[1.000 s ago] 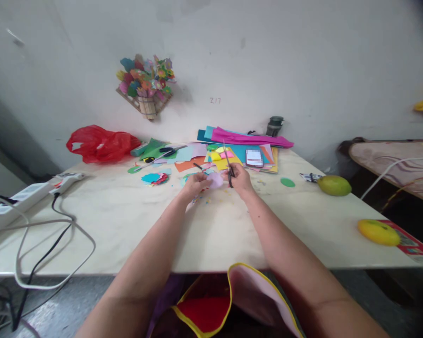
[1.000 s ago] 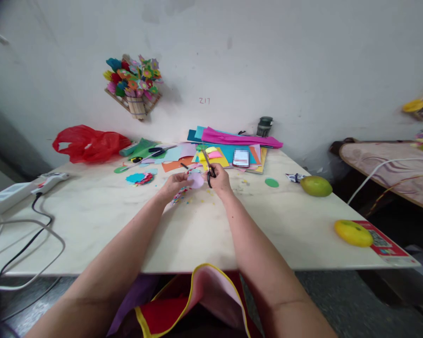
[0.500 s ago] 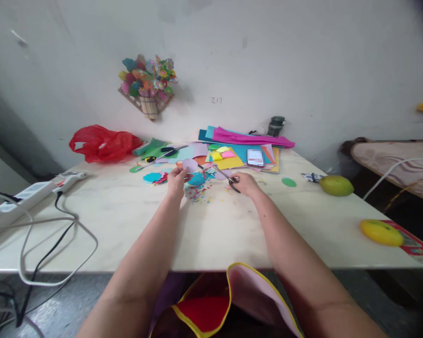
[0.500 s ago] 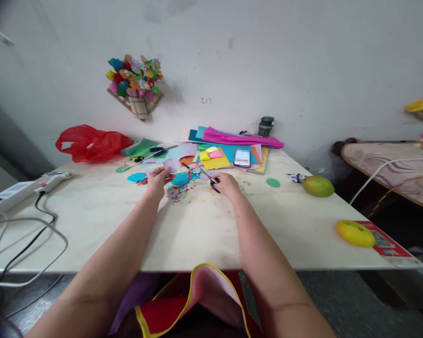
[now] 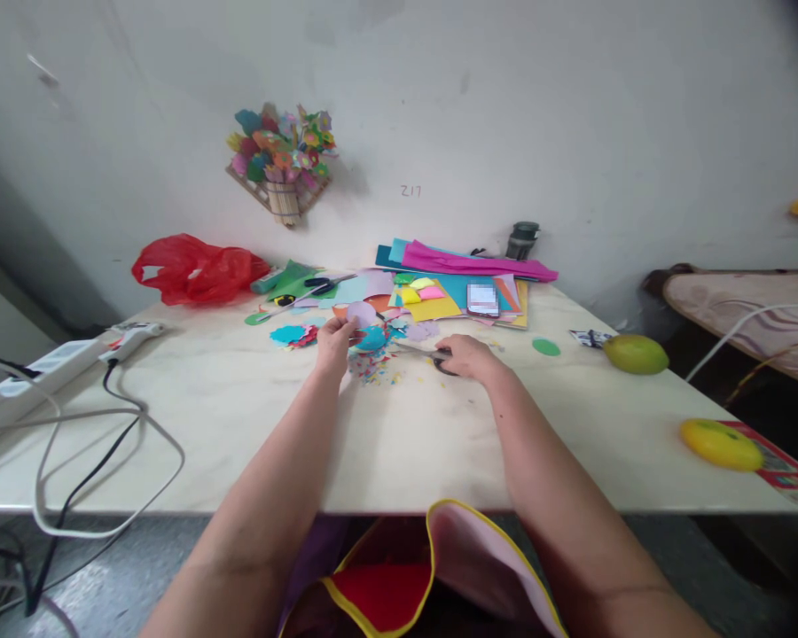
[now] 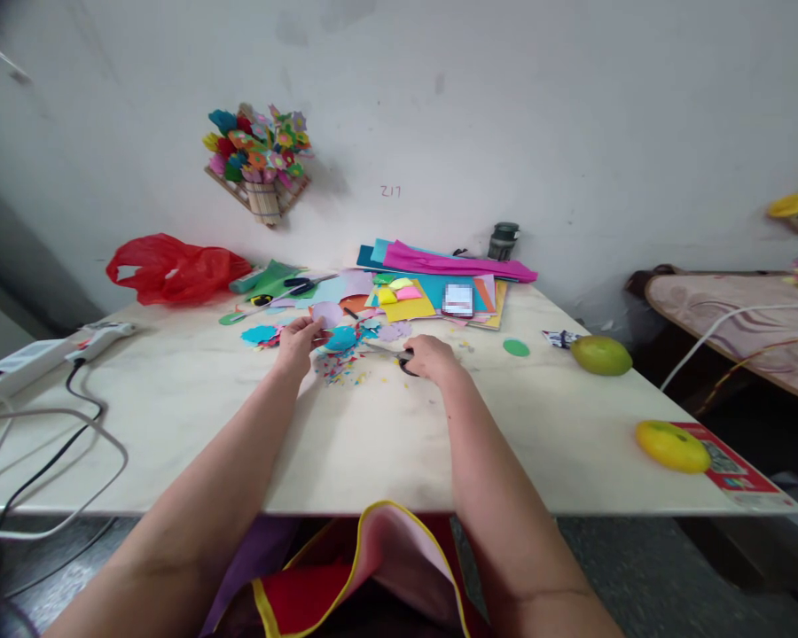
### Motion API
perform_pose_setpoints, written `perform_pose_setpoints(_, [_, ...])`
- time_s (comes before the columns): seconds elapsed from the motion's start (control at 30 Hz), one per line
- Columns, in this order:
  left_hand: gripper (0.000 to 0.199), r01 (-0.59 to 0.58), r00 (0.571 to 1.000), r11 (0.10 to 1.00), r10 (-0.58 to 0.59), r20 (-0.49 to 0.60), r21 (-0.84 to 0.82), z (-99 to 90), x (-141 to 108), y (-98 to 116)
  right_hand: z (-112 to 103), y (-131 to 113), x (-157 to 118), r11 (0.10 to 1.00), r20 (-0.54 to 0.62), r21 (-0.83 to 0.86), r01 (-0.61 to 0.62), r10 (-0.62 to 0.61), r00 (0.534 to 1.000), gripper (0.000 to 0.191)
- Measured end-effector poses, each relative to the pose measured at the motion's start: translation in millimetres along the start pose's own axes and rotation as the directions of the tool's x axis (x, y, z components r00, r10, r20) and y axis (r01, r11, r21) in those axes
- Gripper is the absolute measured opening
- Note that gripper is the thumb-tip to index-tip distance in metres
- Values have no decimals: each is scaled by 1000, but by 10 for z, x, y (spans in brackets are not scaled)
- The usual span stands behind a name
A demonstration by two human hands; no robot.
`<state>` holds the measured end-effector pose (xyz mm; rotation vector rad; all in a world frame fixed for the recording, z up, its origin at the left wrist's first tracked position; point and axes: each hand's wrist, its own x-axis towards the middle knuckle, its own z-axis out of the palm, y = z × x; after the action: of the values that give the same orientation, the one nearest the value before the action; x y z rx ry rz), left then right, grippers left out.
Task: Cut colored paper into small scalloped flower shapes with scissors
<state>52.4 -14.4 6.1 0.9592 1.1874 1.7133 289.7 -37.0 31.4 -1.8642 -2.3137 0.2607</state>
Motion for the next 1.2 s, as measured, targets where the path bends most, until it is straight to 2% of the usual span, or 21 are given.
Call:
perform_pose_setpoints(0.1, [27,2,1000,1000,-2,-3,-6,1,0,-5,-15,-11,-10,997,-10,-71,20,-21,1000,31])
perform_pose_setpoints(0.23, [27,2,1000,1000,-2,2,-3,-3,0,-21,25,23,36,1000,-4,-2,29,-29,1000,28])
perform_pose_setpoints(0.47, [31,8,999,999,-6,35,-38,-4,-10,-32,118,-15,205,980,-144,122,-159,176,974,30])
perform_pose_setpoints(0.57, [34,6,999,999,-4,37,-47,5,-12,-34,125,-36,312,972,-165,125,-197,217,962,33])
perform_pose_setpoints(0.67, [34,6,999,999,-4,41,-49,10,-13,-35,131,-17,418,978,-176,73,-197,207,962,40])
perform_pose_setpoints(0.97, [33,16,998,999,-14,54,-49,11,-20,-33,167,105,710,981,-90,42,-192,195,977,44])
perform_pose_setpoints(1.2, [32,45,996,998,-43,73,-35,30,-32,-38,174,152,989,970,-58,105,-219,226,972,34])
